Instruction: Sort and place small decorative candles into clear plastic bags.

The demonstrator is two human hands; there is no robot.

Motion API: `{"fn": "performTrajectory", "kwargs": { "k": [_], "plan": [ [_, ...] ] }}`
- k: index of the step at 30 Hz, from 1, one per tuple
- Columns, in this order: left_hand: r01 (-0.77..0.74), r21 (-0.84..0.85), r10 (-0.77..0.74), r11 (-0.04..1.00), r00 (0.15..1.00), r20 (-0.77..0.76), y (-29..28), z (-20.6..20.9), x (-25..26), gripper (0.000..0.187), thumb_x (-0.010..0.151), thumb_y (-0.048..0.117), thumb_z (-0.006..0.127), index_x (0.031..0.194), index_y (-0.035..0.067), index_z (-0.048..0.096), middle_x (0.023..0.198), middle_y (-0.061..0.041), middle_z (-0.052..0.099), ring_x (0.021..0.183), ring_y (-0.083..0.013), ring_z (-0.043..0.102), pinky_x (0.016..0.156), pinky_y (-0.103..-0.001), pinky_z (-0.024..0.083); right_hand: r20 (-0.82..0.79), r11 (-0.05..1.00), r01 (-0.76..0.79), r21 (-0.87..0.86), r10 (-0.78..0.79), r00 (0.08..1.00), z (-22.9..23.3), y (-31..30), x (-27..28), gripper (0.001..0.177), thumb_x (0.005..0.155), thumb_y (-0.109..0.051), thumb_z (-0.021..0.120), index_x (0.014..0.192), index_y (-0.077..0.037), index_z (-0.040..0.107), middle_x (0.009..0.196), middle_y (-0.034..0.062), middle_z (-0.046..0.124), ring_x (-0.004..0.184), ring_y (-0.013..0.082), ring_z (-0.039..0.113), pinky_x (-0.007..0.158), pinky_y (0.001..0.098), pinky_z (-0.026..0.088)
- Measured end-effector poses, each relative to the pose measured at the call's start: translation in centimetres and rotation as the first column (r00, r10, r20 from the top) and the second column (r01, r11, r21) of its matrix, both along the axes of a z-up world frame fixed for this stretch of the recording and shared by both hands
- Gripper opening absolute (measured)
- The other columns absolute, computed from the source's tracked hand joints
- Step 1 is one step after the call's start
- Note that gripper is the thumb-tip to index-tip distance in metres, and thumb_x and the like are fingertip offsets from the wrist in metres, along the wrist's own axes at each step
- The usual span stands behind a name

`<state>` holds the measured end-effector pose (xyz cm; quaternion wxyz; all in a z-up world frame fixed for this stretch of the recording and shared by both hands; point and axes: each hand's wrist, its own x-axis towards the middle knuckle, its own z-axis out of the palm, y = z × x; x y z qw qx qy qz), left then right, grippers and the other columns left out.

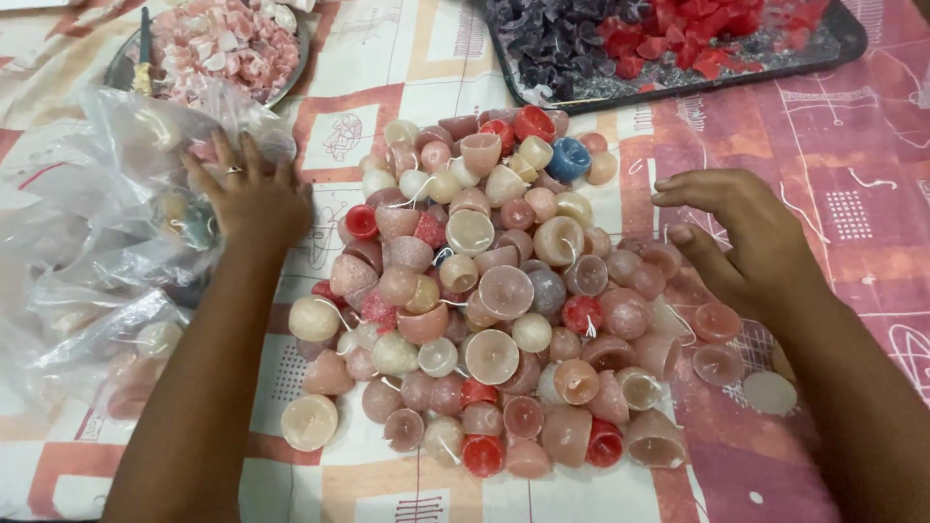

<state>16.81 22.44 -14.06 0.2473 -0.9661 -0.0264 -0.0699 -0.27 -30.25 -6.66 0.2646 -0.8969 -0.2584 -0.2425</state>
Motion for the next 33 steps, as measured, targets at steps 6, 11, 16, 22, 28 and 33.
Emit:
{"fn": "performTrajectory", "kwargs": {
  "k": [6,11,16,22,28,33],
  "plan": [
    [0.103,-0.018,-0.1,0.994,0.988,0.121,2.8,-1.4,0.4,0.054,0.109,0.038,0.025,0.158,0.033,0.045,0.175,-0.006,0.021,0.162,-0.0392,0.003,0.112,-0.076,-0.017,-0.032,1.0,-0.012,-0.019,0.011,0.999,-0.1,0.0,0.0,0.027,0.107,-0.029,0.061,0.128,-0.012,0.063,0.13,0.0117,0.067,0.125,0.0284,0.064,0.106,0.0428,0.052],
    [0.104,0.044,-0.11,0.994,0.981,0.162,3.9,-1.5,0.8,0.054,0.107,0.04,0.022,0.158,0.036,0.04,0.173,-0.001,0.019,0.158,-0.0368,0.002,0.111,-0.075,-0.018,-0.068,0.999,0.016,-0.044,-0.019,0.998,-0.2,-0.4,0.1,0.029,0.108,-0.031,0.06,0.129,-0.012,0.063,0.131,0.0127,0.067,0.125,0.0288,0.064,0.104,0.0427,0.053],
    [0.118,0.105,-0.132,0.988,0.98,0.146,5.3,-2.2,2.2,0.056,0.103,0.041,0.025,0.157,0.038,0.038,0.171,-0.002,0.018,0.156,-0.0381,0.004,0.109,-0.076,-0.015,-0.042,0.997,0.008,-0.072,-0.011,0.999,-0.6,-0.8,0.3,0.028,0.109,-0.031,0.059,0.129,-0.012,0.063,0.129,0.0127,0.068,0.122,0.0283,0.066,0.102,0.0422,0.054],
    [0.259,-0.094,-0.25,0.961,0.963,0.103,6.4,-1.1,-0.2,0.045,0.111,0.038,0.03,0.147,0.036,0.057,0.171,-0.004,0.033,0.161,-0.037,0.013,0.119,-0.076,-0.007,-0.052,0.998,0.01,-0.07,-0.013,0.999,0.1,-0.8,-0.3,0.029,0.112,-0.036,0.058,0.127,-0.013,0.066,0.119,0.0112,0.071,0.11,0.0254,0.069,0.093,0.0394,0.056],
    [0.489,-0.307,-0.418,0.816,0.867,0.271,4.3,4.3,-13.7,0.032,0.11,0.031,0.056,0.138,0.025,0.069,0.161,-0.009,0.052,0.158,-0.0475,0.028,0.121,-0.077,0.008,-0.122,0.98,0.066,-0.189,-0.09,0.988,-0.3,-0.5,-0.5,0.029,0.112,-0.038,0.059,0.125,-0.015,0.073,0.107,0.0088,0.073,0.095,0.0215,0.07,0.086,0.0388,0.056],
    [0.493,-0.377,-0.271,0.784,0.818,0.507,4.6,6.8,-29.4,0.027,0.107,0.013,0.068,0.134,0.014,0.068,0.146,-0.009,0.06,0.154,-0.045,0.037,0.126,-0.06,0.03,-0.156,0.976,0.032,-0.213,-0.067,0.985,-1.2,-0.5,0.1,0.029,0.115,-0.038,0.06,0.121,-0.014,0.074,0.105,0.0087,0.075,0.091,0.0217,0.072,0.081,0.0358,0.057]
  ]
}}
